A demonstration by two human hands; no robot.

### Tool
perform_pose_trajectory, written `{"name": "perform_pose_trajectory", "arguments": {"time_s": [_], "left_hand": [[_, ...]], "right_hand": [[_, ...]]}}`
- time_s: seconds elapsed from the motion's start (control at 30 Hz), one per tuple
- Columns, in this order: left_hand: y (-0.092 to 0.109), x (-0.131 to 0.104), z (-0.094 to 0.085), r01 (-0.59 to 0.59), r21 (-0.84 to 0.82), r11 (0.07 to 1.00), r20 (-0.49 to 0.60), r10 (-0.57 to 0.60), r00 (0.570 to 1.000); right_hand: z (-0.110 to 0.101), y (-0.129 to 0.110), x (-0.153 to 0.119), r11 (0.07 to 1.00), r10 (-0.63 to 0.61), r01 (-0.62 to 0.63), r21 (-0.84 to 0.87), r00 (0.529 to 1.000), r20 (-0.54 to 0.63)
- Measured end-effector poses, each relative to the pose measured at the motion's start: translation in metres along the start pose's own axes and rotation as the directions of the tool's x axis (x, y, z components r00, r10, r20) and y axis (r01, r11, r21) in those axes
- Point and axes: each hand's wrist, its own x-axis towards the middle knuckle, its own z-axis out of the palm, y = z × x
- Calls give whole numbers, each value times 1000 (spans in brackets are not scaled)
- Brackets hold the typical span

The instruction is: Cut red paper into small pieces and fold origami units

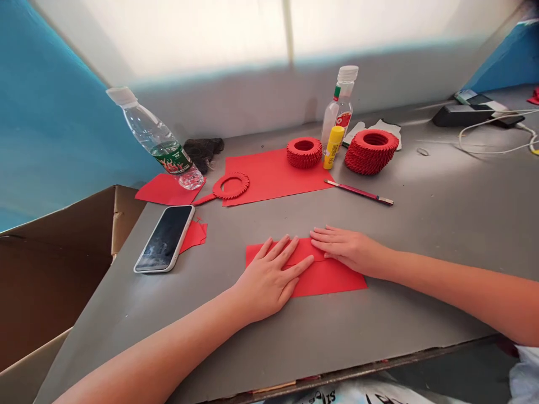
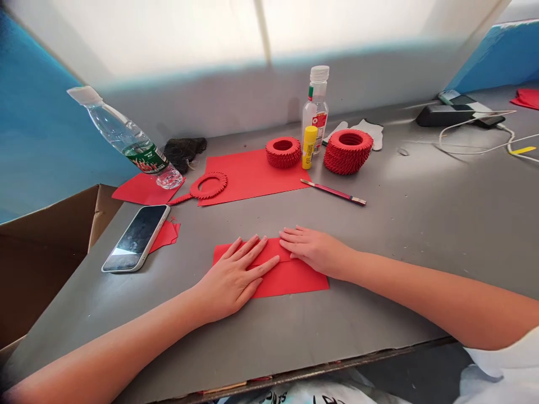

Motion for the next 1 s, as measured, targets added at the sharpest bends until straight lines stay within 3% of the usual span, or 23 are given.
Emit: {"name": "perform_pose_trajectory", "arguments": {"time_s": [0.13,0.33,0.63,0.83,1.0], "left_hand": [[0,-1,1,15,-29,999,-13,-16,1000],[1,-2,0,35,-56,998,-32,-37,999],[-3,-3,-1,14,-67,998,-7,-15,1000],[-26,-18,-6,12,-44,999,74,-9,997],[-47,-50,-10,109,23,994,121,-111,986]], "right_hand": [[10,0,-4,1000,18,-18,-4,1000,3],[10,1,-11,998,38,-39,40,999,18],[9,-1,-10,997,-13,18,-71,997,77],[6,-1,-9,999,0,3,-36,996,94],[8,-1,-8,1000,11,-10,-26,998,57]]}}
